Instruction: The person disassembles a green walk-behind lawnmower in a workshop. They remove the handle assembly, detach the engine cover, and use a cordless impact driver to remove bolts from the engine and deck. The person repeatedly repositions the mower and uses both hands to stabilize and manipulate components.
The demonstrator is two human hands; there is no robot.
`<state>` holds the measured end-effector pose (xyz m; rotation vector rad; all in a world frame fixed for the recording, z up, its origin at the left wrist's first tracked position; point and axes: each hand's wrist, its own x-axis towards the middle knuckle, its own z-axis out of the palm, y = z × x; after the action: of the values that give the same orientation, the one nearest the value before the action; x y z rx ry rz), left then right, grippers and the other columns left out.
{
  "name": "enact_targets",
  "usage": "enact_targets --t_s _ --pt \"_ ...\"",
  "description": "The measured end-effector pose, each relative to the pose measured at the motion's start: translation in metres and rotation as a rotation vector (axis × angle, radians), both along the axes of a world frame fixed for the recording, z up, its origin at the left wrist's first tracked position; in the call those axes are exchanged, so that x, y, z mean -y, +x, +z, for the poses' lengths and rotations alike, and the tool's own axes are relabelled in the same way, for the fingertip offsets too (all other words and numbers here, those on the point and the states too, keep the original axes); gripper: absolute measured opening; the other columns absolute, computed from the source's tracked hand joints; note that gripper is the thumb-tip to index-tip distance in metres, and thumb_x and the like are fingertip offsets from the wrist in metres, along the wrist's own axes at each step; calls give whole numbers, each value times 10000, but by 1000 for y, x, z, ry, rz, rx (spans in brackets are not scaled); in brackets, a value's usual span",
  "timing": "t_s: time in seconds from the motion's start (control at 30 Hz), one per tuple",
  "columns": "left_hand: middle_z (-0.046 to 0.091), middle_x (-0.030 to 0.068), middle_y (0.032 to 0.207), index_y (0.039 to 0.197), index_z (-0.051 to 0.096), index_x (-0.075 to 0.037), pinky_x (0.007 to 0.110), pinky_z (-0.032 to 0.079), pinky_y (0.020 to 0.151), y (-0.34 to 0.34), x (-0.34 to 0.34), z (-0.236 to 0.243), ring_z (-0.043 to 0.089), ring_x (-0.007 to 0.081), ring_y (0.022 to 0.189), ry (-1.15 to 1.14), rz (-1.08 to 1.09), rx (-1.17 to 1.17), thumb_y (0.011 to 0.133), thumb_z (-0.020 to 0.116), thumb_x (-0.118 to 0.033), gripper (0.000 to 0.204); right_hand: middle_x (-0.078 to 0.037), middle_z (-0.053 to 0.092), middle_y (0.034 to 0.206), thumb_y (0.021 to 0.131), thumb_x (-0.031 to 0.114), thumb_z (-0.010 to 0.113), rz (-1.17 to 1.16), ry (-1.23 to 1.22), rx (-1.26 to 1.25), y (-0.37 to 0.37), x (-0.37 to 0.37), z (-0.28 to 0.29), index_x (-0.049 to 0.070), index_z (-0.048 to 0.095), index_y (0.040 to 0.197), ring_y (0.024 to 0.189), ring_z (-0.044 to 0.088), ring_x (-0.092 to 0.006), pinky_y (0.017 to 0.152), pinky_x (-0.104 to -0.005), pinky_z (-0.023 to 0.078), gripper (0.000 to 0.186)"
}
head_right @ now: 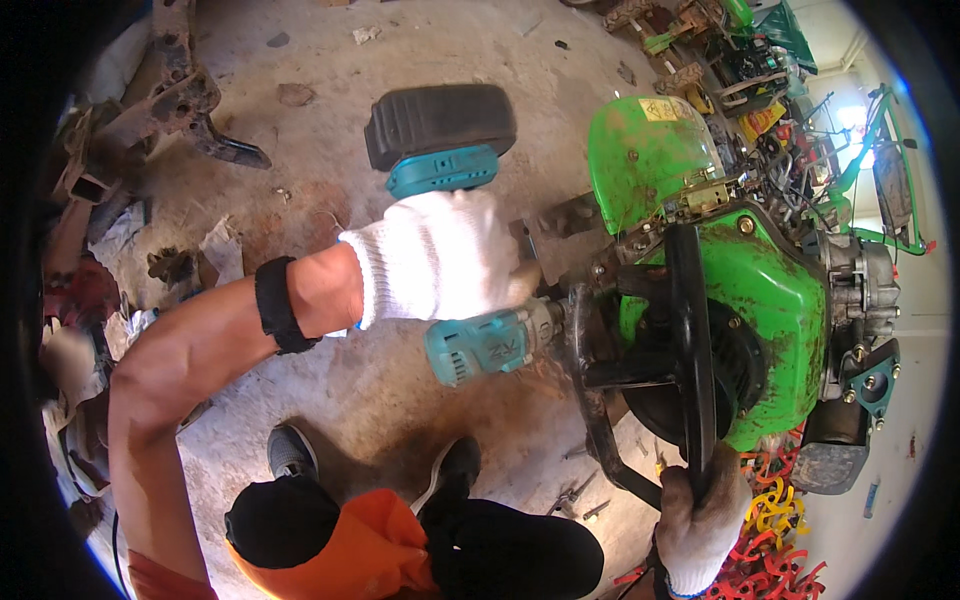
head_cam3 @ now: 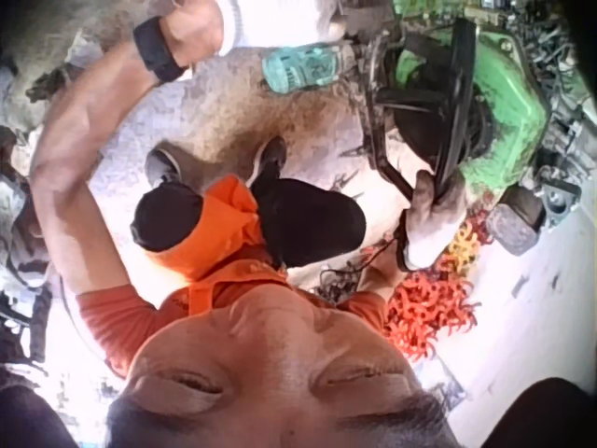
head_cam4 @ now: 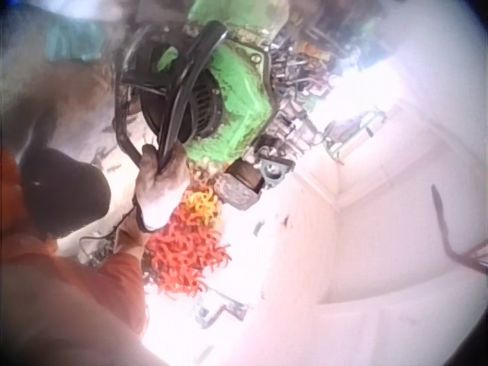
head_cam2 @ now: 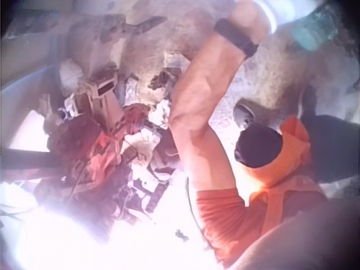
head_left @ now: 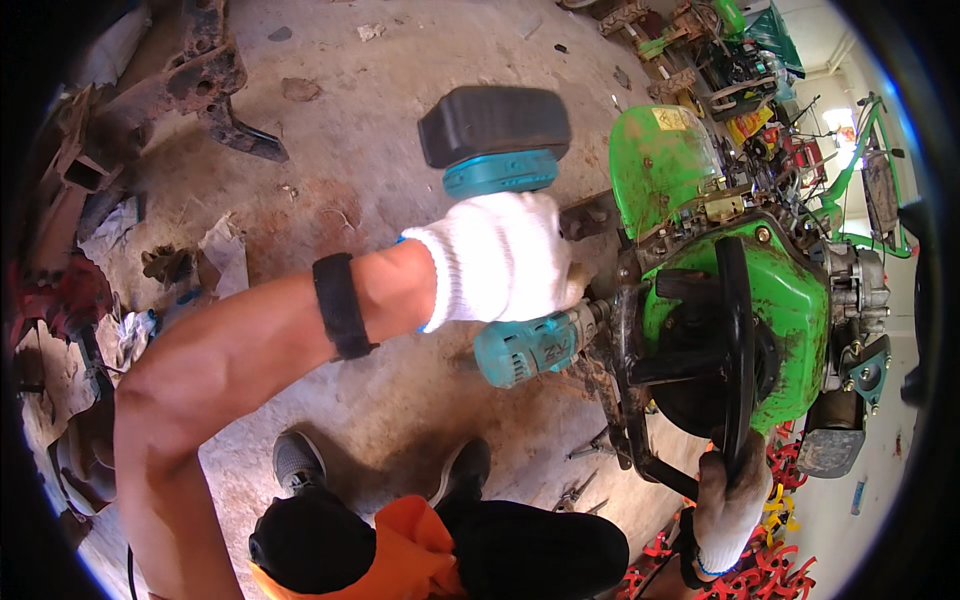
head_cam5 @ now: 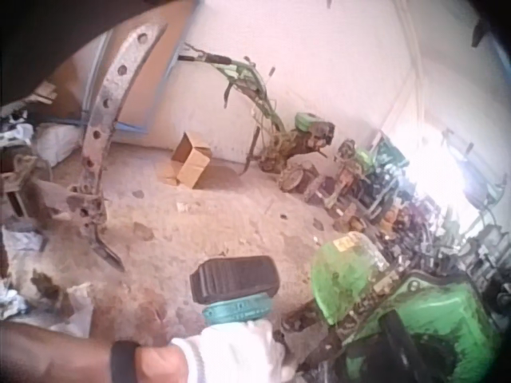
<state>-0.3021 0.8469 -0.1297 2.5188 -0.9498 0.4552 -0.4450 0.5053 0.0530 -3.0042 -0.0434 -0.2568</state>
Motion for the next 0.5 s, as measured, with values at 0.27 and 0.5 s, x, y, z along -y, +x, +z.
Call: enact_targets --t_s 0.27,0.5 --pt "646 51 728 935 699 -145 458 593 586 -9 -11 -32 738 295 719 18 -30 218 855 751 -220 122 -176 633 804 913 145 722 47 -11 13 3 6 0 -5 674 1181 710 602 -342 701 -457 492 311" --pt "650 71 741 1218 770 -107 458 522 622 -93 -46 -75 705 314 693 -260 -11 -44 957 739 -239 295 -223 693 1198 1020 188 757 266 -180 157 0 8 -12 -28 616 1479 999 676 -349 867 -452 538 527"
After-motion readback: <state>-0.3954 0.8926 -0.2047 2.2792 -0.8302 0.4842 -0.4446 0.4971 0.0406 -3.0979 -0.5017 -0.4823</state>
